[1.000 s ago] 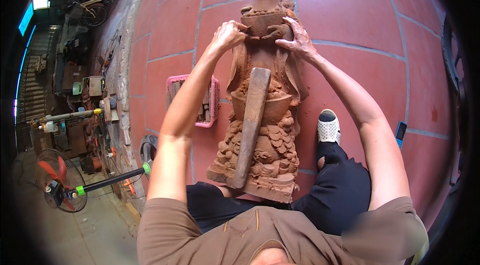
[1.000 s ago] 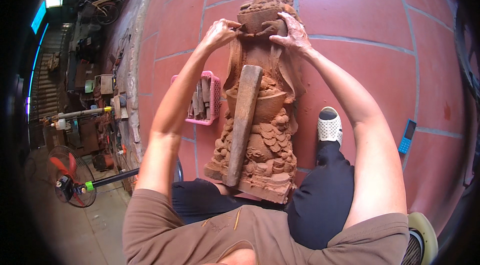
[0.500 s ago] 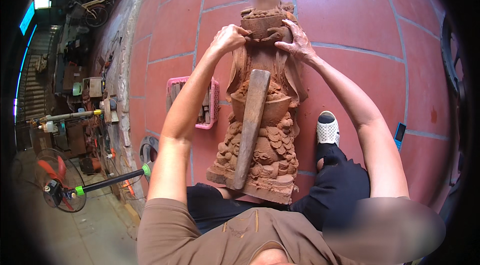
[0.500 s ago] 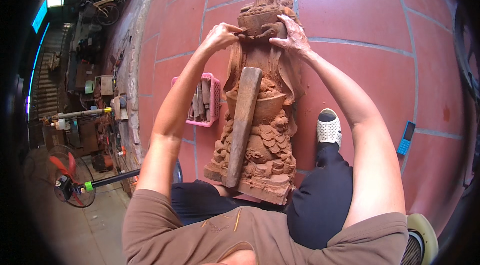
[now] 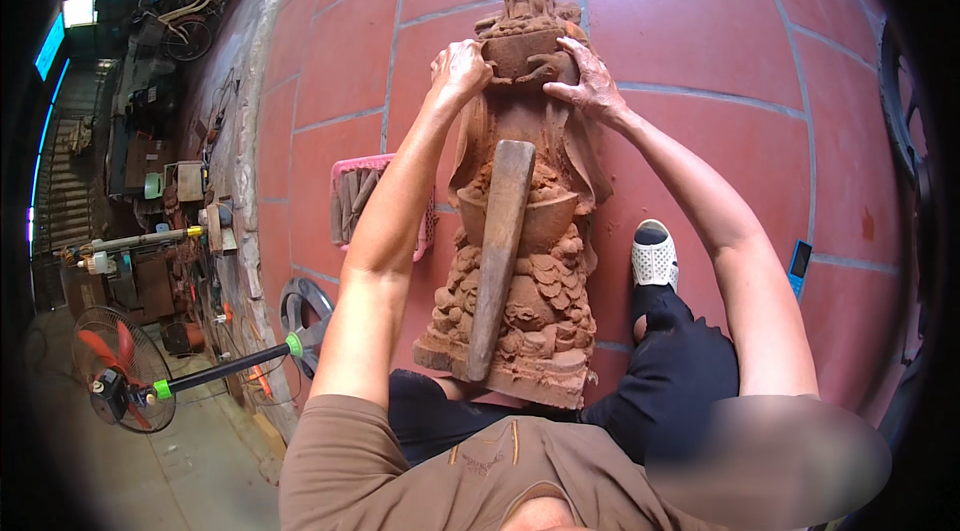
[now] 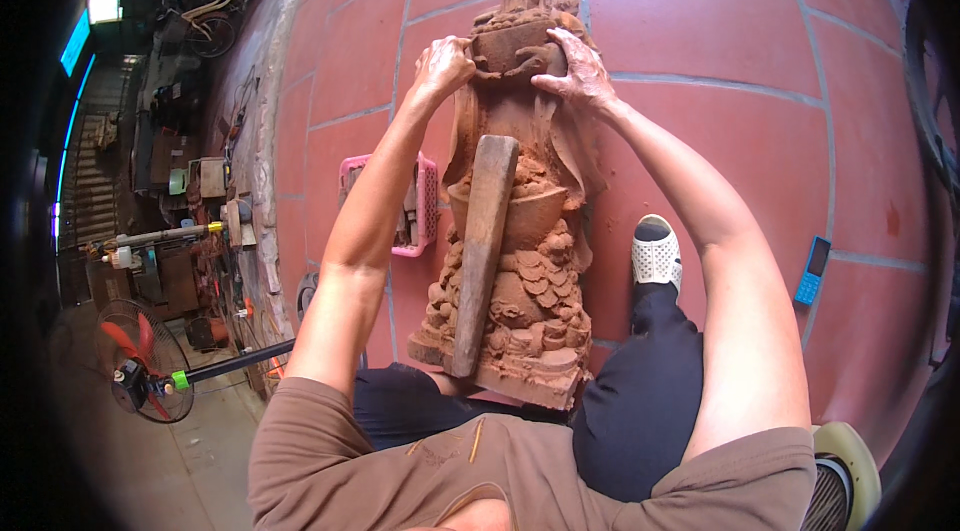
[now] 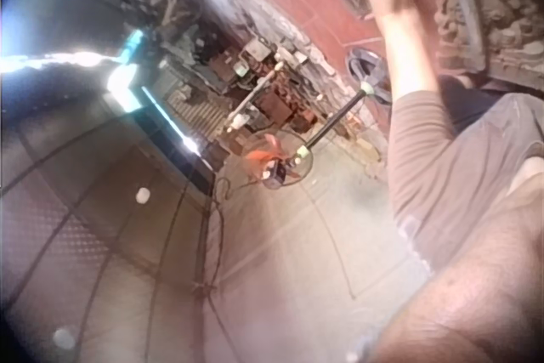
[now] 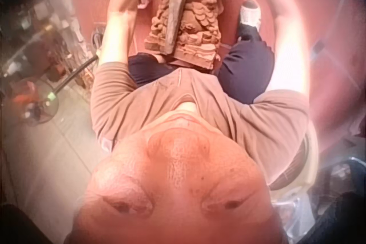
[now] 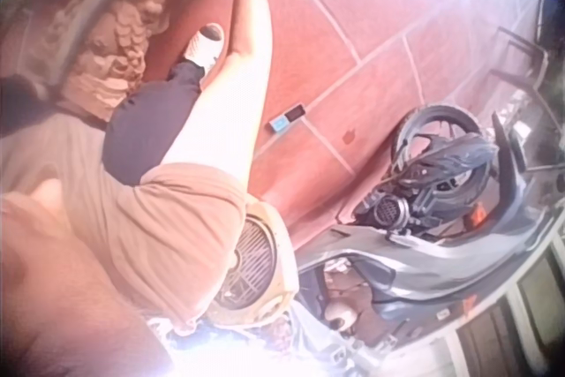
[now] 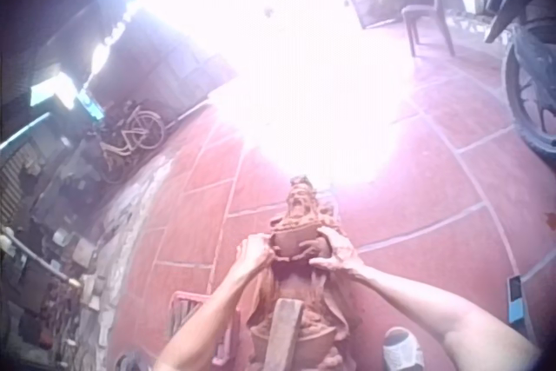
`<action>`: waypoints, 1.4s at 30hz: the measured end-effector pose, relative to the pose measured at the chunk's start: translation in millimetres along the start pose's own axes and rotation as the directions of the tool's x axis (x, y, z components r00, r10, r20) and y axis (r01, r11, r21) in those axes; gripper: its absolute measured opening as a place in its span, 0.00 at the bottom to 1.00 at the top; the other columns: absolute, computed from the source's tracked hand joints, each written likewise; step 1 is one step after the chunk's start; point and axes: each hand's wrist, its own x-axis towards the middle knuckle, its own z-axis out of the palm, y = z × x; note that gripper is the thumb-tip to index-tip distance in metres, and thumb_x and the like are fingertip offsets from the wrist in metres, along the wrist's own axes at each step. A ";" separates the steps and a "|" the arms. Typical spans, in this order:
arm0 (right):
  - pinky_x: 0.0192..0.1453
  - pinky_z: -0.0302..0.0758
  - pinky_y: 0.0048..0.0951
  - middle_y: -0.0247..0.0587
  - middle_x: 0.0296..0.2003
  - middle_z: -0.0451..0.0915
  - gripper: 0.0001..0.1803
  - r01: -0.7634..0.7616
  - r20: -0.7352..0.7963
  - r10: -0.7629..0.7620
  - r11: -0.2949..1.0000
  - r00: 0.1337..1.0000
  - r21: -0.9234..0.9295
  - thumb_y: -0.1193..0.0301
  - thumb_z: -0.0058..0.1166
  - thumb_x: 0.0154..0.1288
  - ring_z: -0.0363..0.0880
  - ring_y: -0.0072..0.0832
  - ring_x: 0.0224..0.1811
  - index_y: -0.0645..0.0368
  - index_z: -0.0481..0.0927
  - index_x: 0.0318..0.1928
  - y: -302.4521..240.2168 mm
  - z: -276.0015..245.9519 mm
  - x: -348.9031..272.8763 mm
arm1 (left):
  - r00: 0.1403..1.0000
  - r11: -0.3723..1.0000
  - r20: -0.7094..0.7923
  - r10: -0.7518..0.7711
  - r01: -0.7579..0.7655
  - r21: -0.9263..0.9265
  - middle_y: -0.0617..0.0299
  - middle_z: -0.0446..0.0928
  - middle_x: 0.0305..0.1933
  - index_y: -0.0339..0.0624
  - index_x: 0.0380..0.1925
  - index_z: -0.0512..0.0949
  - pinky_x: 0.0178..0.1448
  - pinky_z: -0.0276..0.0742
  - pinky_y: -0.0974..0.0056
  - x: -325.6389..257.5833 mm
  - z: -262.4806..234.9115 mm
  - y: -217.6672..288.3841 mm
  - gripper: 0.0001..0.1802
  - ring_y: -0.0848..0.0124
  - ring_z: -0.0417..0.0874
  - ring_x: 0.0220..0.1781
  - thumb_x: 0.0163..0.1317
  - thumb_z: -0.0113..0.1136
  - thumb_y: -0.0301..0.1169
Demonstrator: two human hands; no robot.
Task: The person carves a wooden sculpture of a figure using a chisel and mallet. They repeatedly strike the chisel to shape the upper torso and head area, occasionally switching tools from a nearby basket.
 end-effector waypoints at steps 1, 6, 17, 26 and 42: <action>0.74 0.59 0.44 0.53 0.67 0.66 0.48 -0.004 0.003 0.004 1.000 1.000 -0.021 0.51 0.69 0.51 0.62 0.47 0.71 0.56 0.63 0.69 2.4 -1.4 -1.9 | 0.997 0.998 0.051 0.050 -0.048 -0.047 0.50 0.82 0.51 0.56 0.52 0.83 0.62 0.76 0.50 -5.5 -0.6 -1.5 0.23 0.52 0.83 0.54 0.55 0.56 0.31; 0.74 0.58 0.44 0.53 0.67 0.65 0.48 0.000 -0.003 0.000 0.999 1.000 -0.037 0.51 0.69 0.51 0.61 0.47 0.71 0.55 0.62 0.69 6.3 -5.3 -2.7 | 0.989 0.979 0.096 0.113 -0.094 -0.181 0.50 0.83 0.51 0.56 0.52 0.83 0.61 0.77 0.51 -12.1 -24.0 -13.4 0.21 0.54 0.83 0.54 0.56 0.56 0.33; 0.75 0.58 0.43 0.53 0.67 0.65 0.48 0.027 -0.019 -0.028 0.999 0.999 -0.043 0.51 0.69 0.51 0.61 0.46 0.71 0.56 0.63 0.69 14.8 -7.2 -1.8 | 0.976 0.983 0.127 0.180 -0.172 -0.070 0.49 0.83 0.50 0.59 0.52 0.83 0.60 0.78 0.52 -13.4 -20.9 -1.2 0.24 0.52 0.84 0.53 0.54 0.53 0.29; 0.75 0.58 0.43 0.52 0.68 0.64 0.49 -0.027 0.014 0.027 0.999 1.000 -0.035 0.51 0.69 0.51 0.61 0.46 0.72 0.55 0.62 0.70 3.3 -4.6 -3.2 | 0.990 0.991 0.047 0.133 -0.131 -0.041 0.48 0.83 0.49 0.53 0.52 0.83 0.61 0.77 0.49 -19.5 -6.1 2.9 0.26 0.49 0.83 0.54 0.50 0.54 0.28; 0.75 0.58 0.44 0.50 0.68 0.65 0.49 0.011 -0.007 -0.011 0.999 1.000 -0.039 0.48 0.68 0.50 0.61 0.44 0.72 0.54 0.63 0.69 4.2 -0.5 0.8 | 0.977 0.992 0.197 0.087 -0.067 -0.106 0.52 0.83 0.51 0.63 0.51 0.84 0.63 0.76 0.53 -21.0 -26.3 -8.4 0.27 0.54 0.83 0.55 0.49 0.53 0.28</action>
